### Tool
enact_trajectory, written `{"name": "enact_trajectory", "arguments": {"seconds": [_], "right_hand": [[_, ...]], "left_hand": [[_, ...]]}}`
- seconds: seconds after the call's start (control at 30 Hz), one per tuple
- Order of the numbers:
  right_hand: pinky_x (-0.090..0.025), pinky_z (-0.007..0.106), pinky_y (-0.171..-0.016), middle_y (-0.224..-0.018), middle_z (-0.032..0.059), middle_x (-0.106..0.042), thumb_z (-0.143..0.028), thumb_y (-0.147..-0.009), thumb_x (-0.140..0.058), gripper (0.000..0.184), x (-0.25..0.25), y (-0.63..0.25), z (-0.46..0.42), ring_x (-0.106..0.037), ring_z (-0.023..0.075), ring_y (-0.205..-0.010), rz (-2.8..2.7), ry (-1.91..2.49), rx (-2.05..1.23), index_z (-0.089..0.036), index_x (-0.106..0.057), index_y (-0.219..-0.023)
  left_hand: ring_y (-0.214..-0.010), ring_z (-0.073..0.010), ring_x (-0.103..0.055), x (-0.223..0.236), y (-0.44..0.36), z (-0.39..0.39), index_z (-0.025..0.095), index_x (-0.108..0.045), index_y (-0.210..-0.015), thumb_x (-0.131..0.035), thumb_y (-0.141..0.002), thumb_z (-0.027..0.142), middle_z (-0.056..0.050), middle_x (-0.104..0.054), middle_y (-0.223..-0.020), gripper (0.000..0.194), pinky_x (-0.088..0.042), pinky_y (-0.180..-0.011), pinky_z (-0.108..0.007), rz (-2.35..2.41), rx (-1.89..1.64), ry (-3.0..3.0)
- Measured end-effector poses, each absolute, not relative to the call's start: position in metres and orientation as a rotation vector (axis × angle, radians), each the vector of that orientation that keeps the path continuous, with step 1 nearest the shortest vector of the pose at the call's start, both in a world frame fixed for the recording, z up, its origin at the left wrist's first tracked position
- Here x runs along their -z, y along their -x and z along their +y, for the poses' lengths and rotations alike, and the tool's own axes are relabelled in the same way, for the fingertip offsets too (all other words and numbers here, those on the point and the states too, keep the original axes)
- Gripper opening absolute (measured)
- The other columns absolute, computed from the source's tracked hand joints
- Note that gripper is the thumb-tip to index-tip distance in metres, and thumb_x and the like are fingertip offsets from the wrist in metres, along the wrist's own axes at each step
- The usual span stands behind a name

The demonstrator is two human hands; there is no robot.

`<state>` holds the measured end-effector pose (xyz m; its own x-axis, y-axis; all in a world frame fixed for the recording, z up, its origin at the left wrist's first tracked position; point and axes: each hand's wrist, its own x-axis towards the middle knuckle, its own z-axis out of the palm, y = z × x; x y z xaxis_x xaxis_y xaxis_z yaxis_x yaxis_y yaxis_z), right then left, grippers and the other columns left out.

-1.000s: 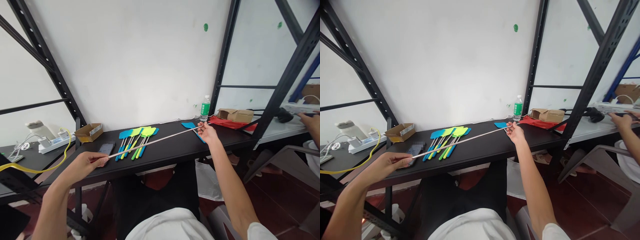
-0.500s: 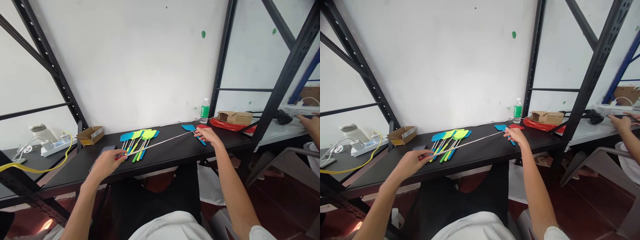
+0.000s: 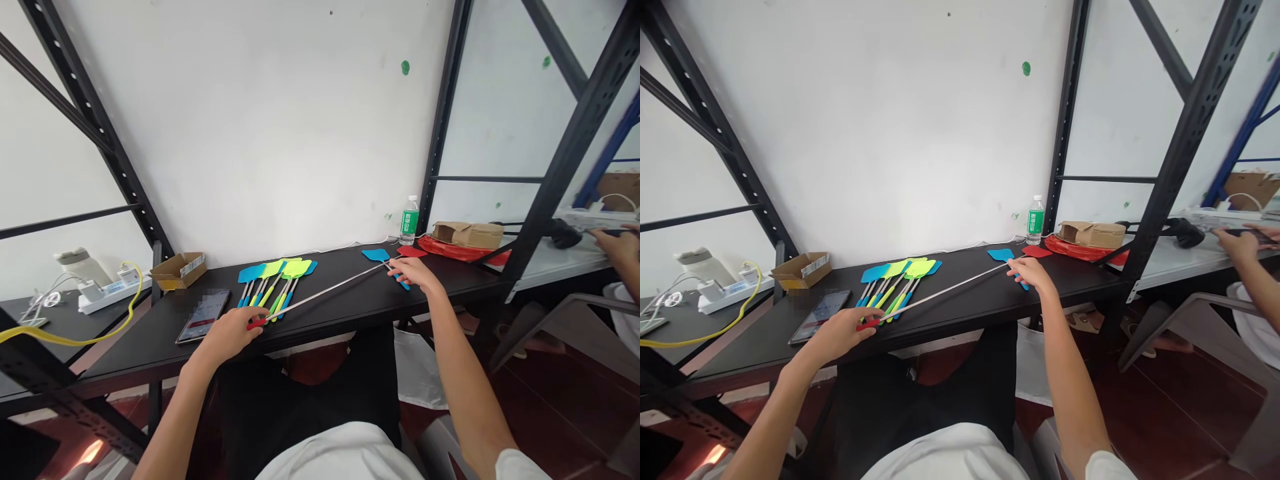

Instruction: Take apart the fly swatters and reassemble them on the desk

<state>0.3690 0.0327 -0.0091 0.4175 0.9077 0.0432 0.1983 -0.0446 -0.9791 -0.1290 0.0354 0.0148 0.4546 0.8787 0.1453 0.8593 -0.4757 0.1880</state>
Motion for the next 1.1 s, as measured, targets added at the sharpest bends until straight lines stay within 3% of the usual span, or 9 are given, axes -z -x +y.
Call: {"name": "enact_trajectory", "arguments": {"seconds": [0.2,0.37,0.5,0.63,0.73,0.83,0.97,1.1], "right_hand": [[-0.042,0.018,-0.037,-0.091,0.0156,-0.076,-0.039,-0.076,-0.077,0.027,0.005,-0.365,0.028,-0.058,0.0112,-0.050,-1.037,1.561,-0.745,-0.015,-0.071,-0.086],[-0.041,0.017,-0.037,-0.090,0.0152,-0.076,-0.039,-0.076,-0.076,0.027,0.006,-0.366,0.029,-0.059,0.0112,-0.051,-1.029,1.580,-0.730,-0.015,-0.072,-0.087],[-0.041,0.017,-0.036,-0.089,0.0153,-0.076,-0.040,-0.075,-0.077,0.029,0.011,-0.369,0.033,-0.059,0.0113,-0.051,-1.004,1.564,-0.748,-0.015,-0.072,-0.087],[-0.040,0.017,-0.035,-0.091,0.0155,-0.076,-0.044,-0.077,-0.076,0.031,0.015,-0.370,0.037,-0.060,0.0117,-0.050,-1.024,1.584,-0.738,-0.015,-0.071,-0.086],[-0.042,0.017,-0.036,-0.091,0.0156,-0.076,-0.045,-0.078,-0.075,0.032,0.017,-0.370,0.039,-0.062,0.0120,-0.051,-1.043,1.615,-0.740,-0.015,-0.071,-0.088],[-0.044,0.017,-0.037,-0.091,0.0158,-0.076,-0.045,-0.078,-0.075,0.033,0.019,-0.370,0.041,-0.063,0.0122,-0.051,-1.046,1.612,-0.771,-0.014,-0.071,-0.089],[-0.048,0.018,-0.039,-0.092,0.0153,-0.077,-0.044,-0.078,-0.076,0.031,0.022,-0.367,0.043,-0.065,0.0131,-0.052,-1.030,1.600,-0.787,-0.014,-0.070,-0.086],[-0.054,0.022,-0.045,-0.090,0.0167,-0.076,-0.036,-0.078,-0.078,0.026,0.024,-0.361,0.046,-0.069,0.0164,-0.055,-0.908,1.546,-0.814,-0.013,-0.067,-0.085]], "left_hand": [[-0.076,-0.0211,-0.065,-0.015,0.154,0.044,0.029,-0.067,-0.120,-0.059,-0.077,0.041,-0.003,-0.071,-0.100,0.045,-0.042,-0.065,-0.028,1.523,-0.278,-2.443],[-0.064,-0.0184,-0.060,-0.006,0.166,0.051,0.024,-0.068,-0.107,-0.061,-0.071,0.044,-0.001,-0.067,-0.081,0.042,-0.038,-0.057,-0.028,1.497,-0.199,-2.312],[-0.059,-0.0174,-0.056,-0.001,0.166,0.053,0.023,-0.068,-0.100,-0.061,-0.069,0.044,0.001,-0.059,-0.068,0.039,-0.035,-0.055,-0.027,1.482,-0.170,-2.287],[-0.061,-0.0180,-0.056,-0.005,0.161,0.050,0.022,-0.069,-0.090,-0.062,-0.068,0.045,0.000,-0.061,-0.071,0.032,-0.036,-0.056,-0.027,1.476,-0.158,-2.308],[-0.068,-0.0197,-0.058,-0.011,0.158,0.043,0.022,-0.066,-0.083,-0.059,-0.071,0.045,-0.002,-0.063,-0.076,0.026,-0.038,-0.059,-0.028,1.449,-0.151,-2.321],[-0.073,-0.0200,-0.059,-0.015,0.158,0.037,0.022,-0.060,-0.090,-0.051,-0.078,0.041,-0.002,-0.063,-0.079,0.024,-0.041,-0.063,-0.028,1.397,-0.219,-2.261],[-0.067,-0.0168,-0.052,-0.021,0.162,0.031,0.022,-0.052,-0.094,-0.042,-0.086,0.040,0.001,-0.056,-0.075,0.022,-0.040,-0.060,-0.027,1.351,-0.327,-2.222],[-0.064,-0.0158,-0.045,-0.031,0.168,0.029,0.021,-0.053,-0.091,-0.042,-0.089,0.048,0.002,-0.048,-0.071,0.028,-0.037,-0.059,-0.026,1.368,-0.437,-2.333]]}}
